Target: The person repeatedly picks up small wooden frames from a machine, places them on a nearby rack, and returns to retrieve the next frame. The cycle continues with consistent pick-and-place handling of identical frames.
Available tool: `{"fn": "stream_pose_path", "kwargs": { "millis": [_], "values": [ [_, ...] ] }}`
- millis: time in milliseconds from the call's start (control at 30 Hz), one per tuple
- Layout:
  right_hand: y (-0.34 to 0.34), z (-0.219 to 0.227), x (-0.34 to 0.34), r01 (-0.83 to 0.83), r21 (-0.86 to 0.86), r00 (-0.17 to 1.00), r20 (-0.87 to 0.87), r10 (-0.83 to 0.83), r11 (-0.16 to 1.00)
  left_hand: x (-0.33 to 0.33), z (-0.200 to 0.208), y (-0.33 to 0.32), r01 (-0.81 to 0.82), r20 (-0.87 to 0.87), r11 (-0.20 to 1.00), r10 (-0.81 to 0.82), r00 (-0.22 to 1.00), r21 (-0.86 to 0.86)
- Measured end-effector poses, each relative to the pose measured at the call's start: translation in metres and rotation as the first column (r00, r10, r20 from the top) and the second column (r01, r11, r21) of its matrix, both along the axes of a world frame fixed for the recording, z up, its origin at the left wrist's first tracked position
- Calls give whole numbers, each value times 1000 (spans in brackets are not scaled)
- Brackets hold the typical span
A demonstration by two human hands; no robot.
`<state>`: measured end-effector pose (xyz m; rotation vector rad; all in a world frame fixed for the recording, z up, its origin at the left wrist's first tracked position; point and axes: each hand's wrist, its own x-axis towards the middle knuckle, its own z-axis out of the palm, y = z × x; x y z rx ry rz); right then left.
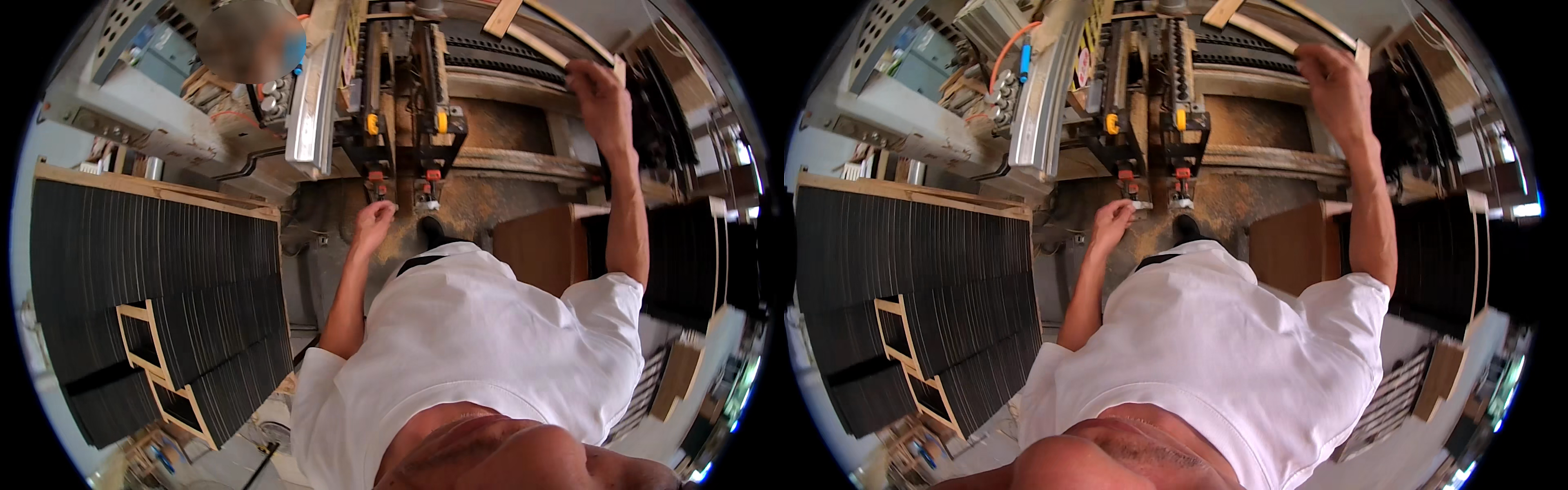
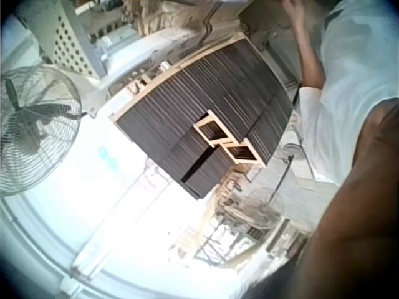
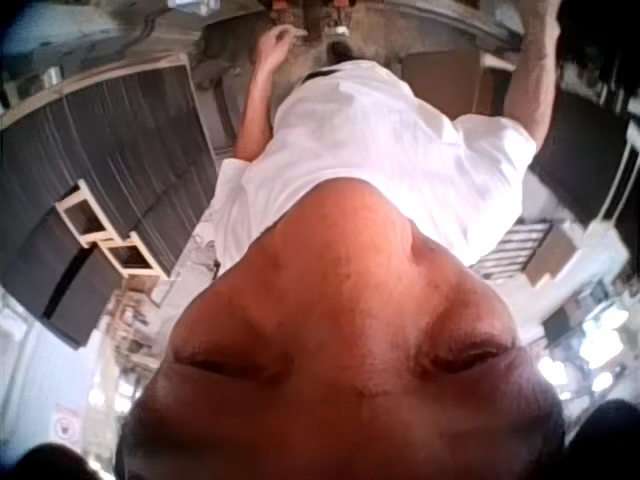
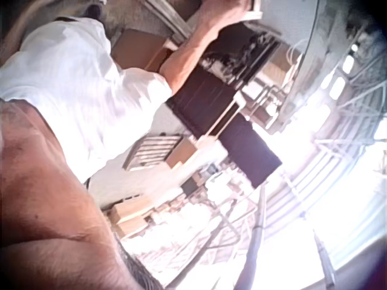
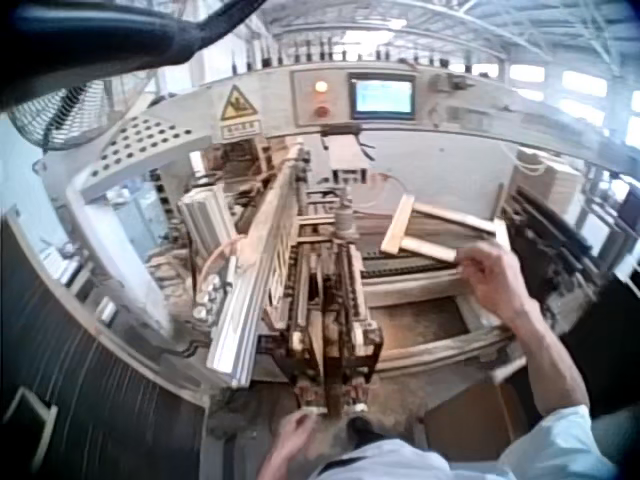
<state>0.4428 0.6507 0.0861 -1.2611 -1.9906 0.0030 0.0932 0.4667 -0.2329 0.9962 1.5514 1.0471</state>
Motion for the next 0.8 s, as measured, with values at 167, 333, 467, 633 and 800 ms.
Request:
{"fn": "stream_pose_path", "kwargs": {
  "millis": [167, 333, 467, 633, 800],
  "values": [
    [66, -51, -13, -63, -176, 997, -46, 55, 982, 30, 79, 128, -130, 194, 992, 127, 973, 4],
    [117, -88, 12, -74, -292, 988, -151, 30, 953, 33, 89, 303, -141, 291, 982, 101, 951, 121],
    [133, -101, 34, -40, -325, 993, -116, 2, 945, 14, 76, 441, -190, 562, 980, 189, 805, -56],
    [139, -107, 45, -46, -372, 998, -59, 26, 927, -15, 40, 560, -287, 673, 956, 256, 694, -68],
    [155, -110, 29, -137, -352, 990, -69, 120, 926, -8, 30, 574, -402, 864, 916, 202, 460, 0]
  ]
}}
